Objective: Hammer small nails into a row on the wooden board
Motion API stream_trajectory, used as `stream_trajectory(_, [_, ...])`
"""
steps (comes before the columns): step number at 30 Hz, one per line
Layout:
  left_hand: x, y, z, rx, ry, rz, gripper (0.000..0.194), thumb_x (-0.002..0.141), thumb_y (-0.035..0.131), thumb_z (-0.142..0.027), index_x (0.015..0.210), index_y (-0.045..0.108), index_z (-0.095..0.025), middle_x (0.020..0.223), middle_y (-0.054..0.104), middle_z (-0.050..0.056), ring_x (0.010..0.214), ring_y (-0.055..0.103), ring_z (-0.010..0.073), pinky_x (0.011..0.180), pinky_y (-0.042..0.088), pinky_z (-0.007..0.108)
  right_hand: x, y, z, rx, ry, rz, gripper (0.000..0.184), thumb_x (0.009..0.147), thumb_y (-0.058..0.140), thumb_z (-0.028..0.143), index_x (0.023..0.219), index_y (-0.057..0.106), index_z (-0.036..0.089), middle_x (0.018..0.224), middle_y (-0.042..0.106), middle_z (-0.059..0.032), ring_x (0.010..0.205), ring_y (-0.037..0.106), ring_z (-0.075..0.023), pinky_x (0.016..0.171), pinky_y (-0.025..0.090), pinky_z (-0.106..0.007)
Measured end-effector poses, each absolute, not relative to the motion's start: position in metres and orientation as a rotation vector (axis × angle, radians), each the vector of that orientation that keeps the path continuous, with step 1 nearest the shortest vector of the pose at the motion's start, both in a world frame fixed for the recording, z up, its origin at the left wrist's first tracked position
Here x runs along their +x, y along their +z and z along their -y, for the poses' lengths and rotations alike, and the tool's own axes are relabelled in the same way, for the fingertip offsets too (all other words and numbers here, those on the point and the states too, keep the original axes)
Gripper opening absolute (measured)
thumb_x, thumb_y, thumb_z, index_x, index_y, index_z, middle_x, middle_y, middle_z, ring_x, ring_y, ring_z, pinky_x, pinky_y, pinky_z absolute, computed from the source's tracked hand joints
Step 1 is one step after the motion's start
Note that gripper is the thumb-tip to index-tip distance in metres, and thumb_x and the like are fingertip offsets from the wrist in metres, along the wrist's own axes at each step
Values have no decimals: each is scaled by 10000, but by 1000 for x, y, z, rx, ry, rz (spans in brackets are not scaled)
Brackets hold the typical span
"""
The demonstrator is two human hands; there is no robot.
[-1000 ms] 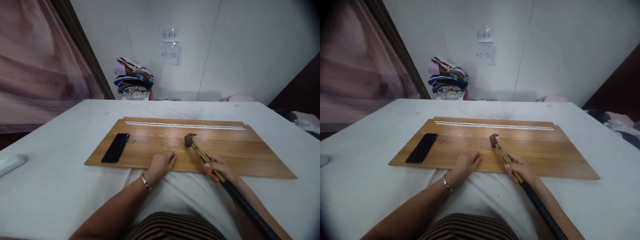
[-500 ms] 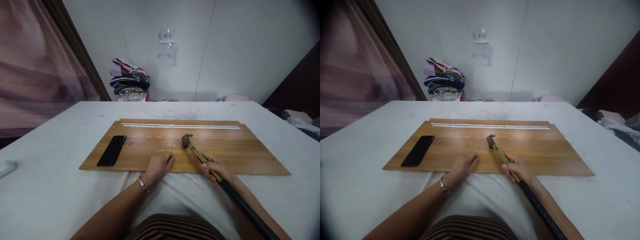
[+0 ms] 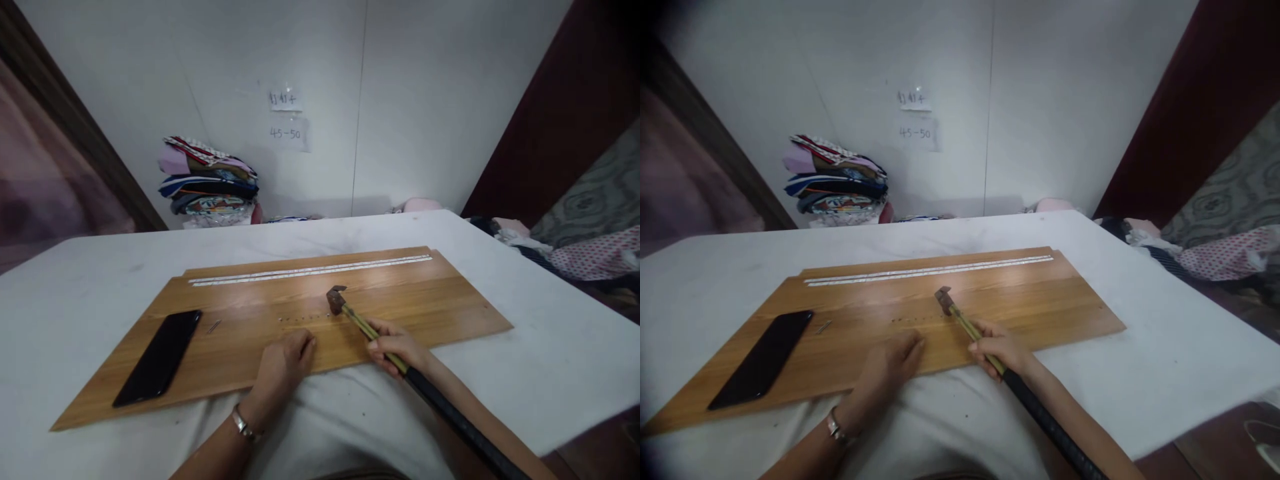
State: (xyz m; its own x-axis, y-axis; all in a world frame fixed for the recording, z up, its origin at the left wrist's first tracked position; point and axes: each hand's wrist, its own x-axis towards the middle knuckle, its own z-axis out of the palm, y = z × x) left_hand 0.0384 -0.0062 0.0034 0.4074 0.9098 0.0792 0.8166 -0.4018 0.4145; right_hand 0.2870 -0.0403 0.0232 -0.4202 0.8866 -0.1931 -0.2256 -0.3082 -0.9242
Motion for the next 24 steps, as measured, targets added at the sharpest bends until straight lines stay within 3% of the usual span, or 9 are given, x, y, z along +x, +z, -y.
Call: stream_trajectory(24, [38,-1,9,2426,412,-1510,229,915,395,-289,763,538,-195,766,654,20,691,587,142,606,337,238,287,14,41,-946,1830,1132,530,748,607,248,1256,504,136,476,497,91,248,355,-37,249,258,-123])
